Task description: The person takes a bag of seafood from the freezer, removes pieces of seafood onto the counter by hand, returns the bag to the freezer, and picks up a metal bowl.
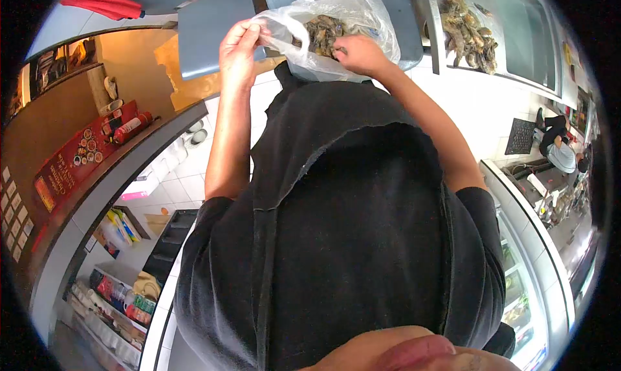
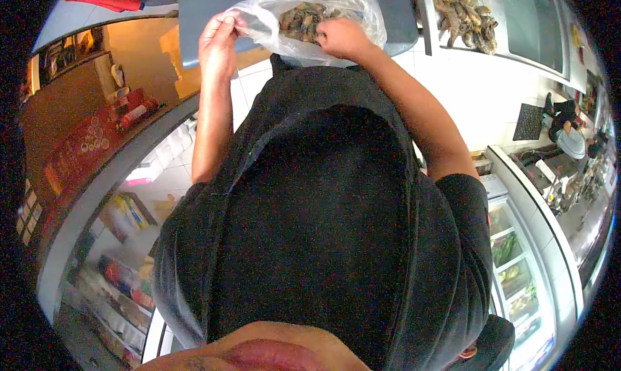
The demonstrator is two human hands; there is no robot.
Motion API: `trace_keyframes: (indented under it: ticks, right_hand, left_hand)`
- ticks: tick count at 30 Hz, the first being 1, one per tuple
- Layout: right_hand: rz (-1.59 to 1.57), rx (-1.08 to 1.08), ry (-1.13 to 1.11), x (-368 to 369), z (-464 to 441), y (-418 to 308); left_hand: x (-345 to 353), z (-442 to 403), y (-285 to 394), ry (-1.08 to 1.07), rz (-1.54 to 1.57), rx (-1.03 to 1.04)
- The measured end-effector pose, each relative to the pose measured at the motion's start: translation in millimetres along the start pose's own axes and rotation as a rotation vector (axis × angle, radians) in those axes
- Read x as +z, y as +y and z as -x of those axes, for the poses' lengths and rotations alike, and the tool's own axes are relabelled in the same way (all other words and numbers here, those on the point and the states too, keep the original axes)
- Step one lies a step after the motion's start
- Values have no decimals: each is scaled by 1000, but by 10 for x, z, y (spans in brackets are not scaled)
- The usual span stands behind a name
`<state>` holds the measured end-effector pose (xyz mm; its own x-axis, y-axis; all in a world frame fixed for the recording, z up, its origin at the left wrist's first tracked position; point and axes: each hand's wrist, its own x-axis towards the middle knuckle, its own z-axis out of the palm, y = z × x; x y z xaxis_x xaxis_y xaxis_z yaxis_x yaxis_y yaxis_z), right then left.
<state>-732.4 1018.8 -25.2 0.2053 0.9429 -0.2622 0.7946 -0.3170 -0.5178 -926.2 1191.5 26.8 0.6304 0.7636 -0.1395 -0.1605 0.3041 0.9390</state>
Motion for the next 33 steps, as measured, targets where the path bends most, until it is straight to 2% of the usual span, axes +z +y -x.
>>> trace_keyframes:
  ticks: [1, 5, 12, 15, 21, 24, 25, 31, 33]
  right_hand:
    - [115, 41, -122, 134, -129, 61]
    - [207, 201, -147, 363, -239, 157]
    - [195, 148, -19, 488, -255, -28]
    - [199, 173, -83, 433, -232, -139]
    - [210, 246, -151, 556, -8, 178]
    - [120, 456, -19, 513, 143, 247]
    - [125, 423, 72, 585, 194, 359]
    - [122, 499, -72, 475, 131, 78]
    - [193, 505, 68, 615, 84, 24]
  left_hand:
    - [19, 5, 13, 5, 10, 3]
    - [-22, -22, 3, -60, -54, 37]
    - [-85, -7, -4, -32, -34, -2]
    - [-114, 10, 28, -31, -55, -13]
    - [-180, 18, 12, -35, -121, -69]
    - [-193, 22, -56, -102, -115, -88]
    - [-187, 34, -62, -107, -109, -110]
    - [-266, -76, -86, -160, -49, -194]
    - [-326, -160, -64, -208, -101, -166]
